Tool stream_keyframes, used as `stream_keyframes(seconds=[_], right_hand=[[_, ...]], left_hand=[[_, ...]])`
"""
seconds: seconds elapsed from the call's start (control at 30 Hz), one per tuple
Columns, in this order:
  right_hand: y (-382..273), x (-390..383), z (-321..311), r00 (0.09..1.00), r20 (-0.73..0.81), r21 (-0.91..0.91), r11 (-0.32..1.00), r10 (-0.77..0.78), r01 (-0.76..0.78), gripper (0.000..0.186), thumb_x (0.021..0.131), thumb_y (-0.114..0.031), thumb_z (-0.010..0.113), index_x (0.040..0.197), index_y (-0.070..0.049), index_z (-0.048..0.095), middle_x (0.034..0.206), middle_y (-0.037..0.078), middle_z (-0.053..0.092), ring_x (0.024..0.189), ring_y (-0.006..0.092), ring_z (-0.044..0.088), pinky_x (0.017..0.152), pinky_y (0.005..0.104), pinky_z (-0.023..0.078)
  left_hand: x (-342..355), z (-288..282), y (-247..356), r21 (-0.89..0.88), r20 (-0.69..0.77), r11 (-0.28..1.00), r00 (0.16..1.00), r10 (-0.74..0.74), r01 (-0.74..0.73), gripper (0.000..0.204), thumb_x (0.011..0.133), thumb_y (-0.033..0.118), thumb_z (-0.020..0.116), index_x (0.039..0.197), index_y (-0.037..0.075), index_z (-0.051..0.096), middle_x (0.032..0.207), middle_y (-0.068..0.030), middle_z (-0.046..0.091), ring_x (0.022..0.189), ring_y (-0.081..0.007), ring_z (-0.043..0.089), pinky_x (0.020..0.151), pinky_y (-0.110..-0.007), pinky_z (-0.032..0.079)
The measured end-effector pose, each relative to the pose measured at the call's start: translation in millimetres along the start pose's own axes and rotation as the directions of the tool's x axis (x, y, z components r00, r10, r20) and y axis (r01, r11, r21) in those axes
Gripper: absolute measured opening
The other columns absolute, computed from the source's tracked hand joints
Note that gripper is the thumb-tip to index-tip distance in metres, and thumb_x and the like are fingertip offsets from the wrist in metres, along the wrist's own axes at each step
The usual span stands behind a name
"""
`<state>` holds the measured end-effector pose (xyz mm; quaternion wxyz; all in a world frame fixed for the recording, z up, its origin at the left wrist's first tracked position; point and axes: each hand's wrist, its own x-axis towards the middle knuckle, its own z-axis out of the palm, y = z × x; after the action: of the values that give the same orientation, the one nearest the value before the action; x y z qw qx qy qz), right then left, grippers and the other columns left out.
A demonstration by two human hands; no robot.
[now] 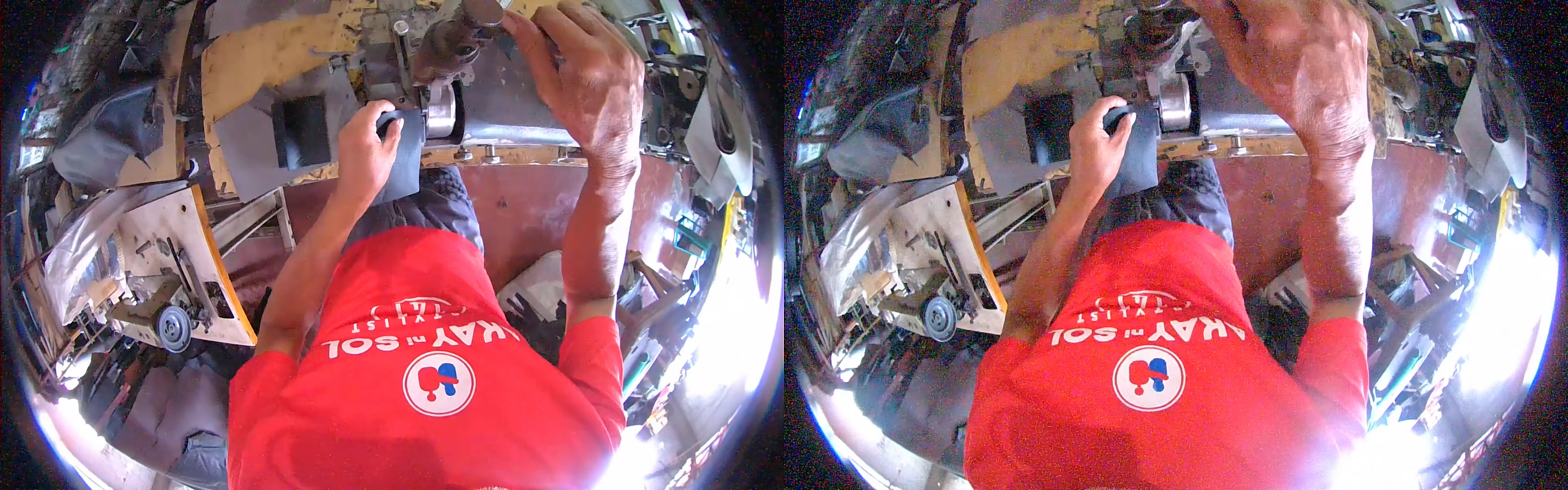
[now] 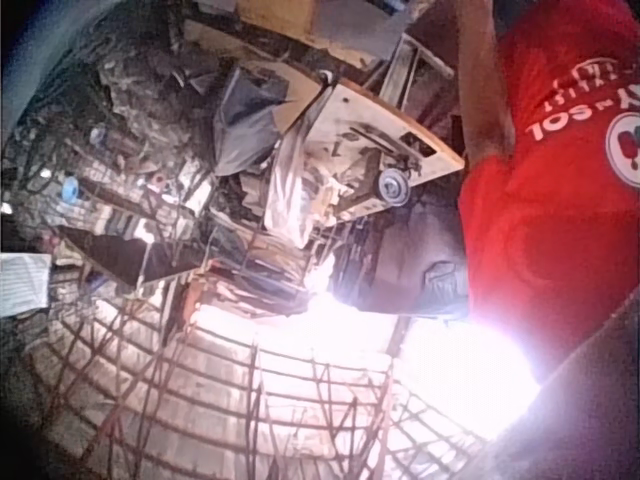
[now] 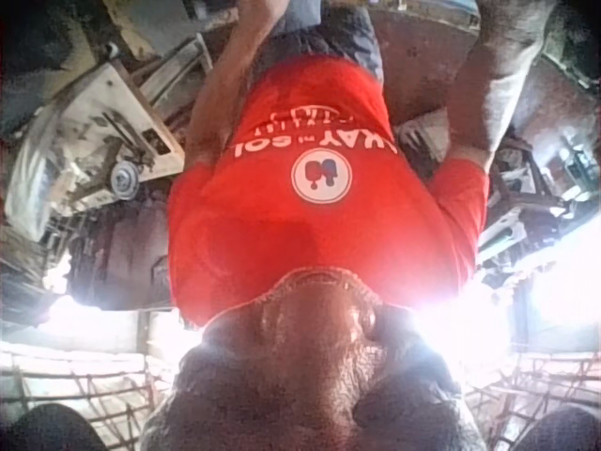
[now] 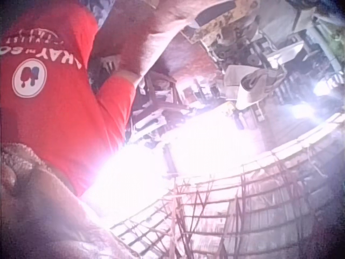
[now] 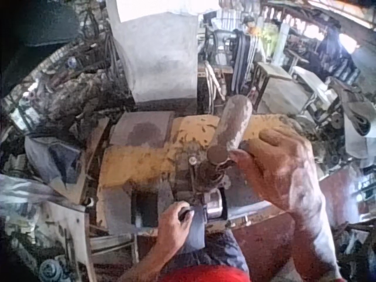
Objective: Using a bell knife skiving machine to thin the edges of leather pieces.
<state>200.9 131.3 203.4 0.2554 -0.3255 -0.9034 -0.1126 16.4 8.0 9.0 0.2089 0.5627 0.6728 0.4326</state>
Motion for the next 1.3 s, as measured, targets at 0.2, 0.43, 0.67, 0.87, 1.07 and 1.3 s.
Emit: stream_keyframes(seconds=[0.2, 0.43, 0.67, 0.87, 1.07, 1.3], right_hand=[[3.8, -11.7, 21.5, 0.987, -0.103, 0.197, 0.975, 0.126, -0.104, 0.018, 0.092, -0.018, 0.069, 0.083, -0.003, 0.063, 0.073, 0.009, 0.059, 0.062, 0.0233, 0.055, 0.059, 0.0352, 0.046], [-44.2, -69.0, 108.0, 0.623, -0.1, 0.849, 0.393, 0.776, -0.354, 0.014, 0.099, -0.015, 0.056, 0.099, -0.001, 0.054, 0.087, 0.014, 0.054, 0.074, 0.0224, 0.054, 0.068, 0.0342, 0.046], [-116.5, -205.4, 129.3, 0.766, 0.46, 0.665, 0.398, 0.448, -0.632, 0.041, 0.089, -0.017, 0.071, 0.122, -0.002, 0.05, 0.109, 0.017, 0.061, 0.101, 0.0278, 0.062, 0.087, 0.0399, 0.049], [-111.2, -183.4, 136.0, 0.741, 0.558, 0.757, 0.137, 0.372, -0.639, 0.04, 0.088, -0.023, 0.074, 0.119, -0.003, 0.058, 0.102, 0.013, 0.064, 0.092, 0.0258, 0.064, 0.083, 0.0366, 0.05], [-122.8, -156.8, 126.2, 0.636, 0.641, 0.683, 0.058, 0.429, -0.728, 0.029, 0.091, -0.013, 0.07, 0.118, -0.006, 0.061, 0.097, 0.01, 0.068, 0.084, 0.0177, 0.065, 0.074, 0.0306, 0.051], [-112.7, -165.9, 132.1, 0.55, 0.61, 0.603, 0.116, 0.57, -0.789, 0.016, 0.091, -0.008, 0.067, 0.107, -0.005, 0.067, 0.096, 0.013, 0.072, 0.086, 0.0247, 0.071, 0.076, 0.0334, 0.054]], left_hand=[[0.0, 3.2, 0.6, 0.012, -0.048, 1.0, 0.999, 0.023, -0.022, 0.021, 0.082, 0.009, 0.075, 0.1, 0.003, 0.065, 0.093, -0.016, 0.069, 0.085, -0.0328, 0.068, 0.076, -0.037, 0.053], [-1.0, 10.7, 5.5, 0.112, -0.044, 0.992, 0.998, -0.045, 0.05, 0.027, 0.083, 0.016, 0.074, 0.105, 0.005, 0.063, 0.102, -0.0175, 0.066, 0.092, -0.0352, 0.066, 0.077, -0.04, 0.052], [4.3, -4.3, 12.8, 0.558, 0.0, 0.738, 0.889, 0.458, -0.38, 0.037, 0.078, 0.016, 0.076, 0.113, 0.012, 0.064, 0.116, -0.0072, 0.056, 0.101, -0.0295, 0.056, 0.087, -0.045, 0.044], [-3.7, -5.9, -26.9, 0.447, 0.202, 0.699, 0.825, 0.528, -0.557, 0.047, 0.081, 0.021, 0.074, 0.125, 0.011, 0.063, 0.118, -0.0097, 0.053, 0.106, -0.0304, 0.052, 0.09, -0.045, 0.042], [-6.6, -0.6, -34.6, 0.444, 0.229, 0.697, 0.823, 0.52, -0.563, 0.052, 0.084, 0.02, 0.07, 0.133, 0.009, 0.058, 0.118, -0.0093, 0.051, 0.106, -0.0307, 0.05, 0.091, -0.047, 0.041], [-9.3, 11.4, -31.1, 0.444, 0.218, 0.698, 0.824, 0.524, -0.561, 0.052, 0.083, 0.02, 0.071, 0.131, 0.006, 0.06, 0.121, -0.0073, 0.05, 0.113, -0.0279, 0.047, 0.094, -0.046, 0.04]])
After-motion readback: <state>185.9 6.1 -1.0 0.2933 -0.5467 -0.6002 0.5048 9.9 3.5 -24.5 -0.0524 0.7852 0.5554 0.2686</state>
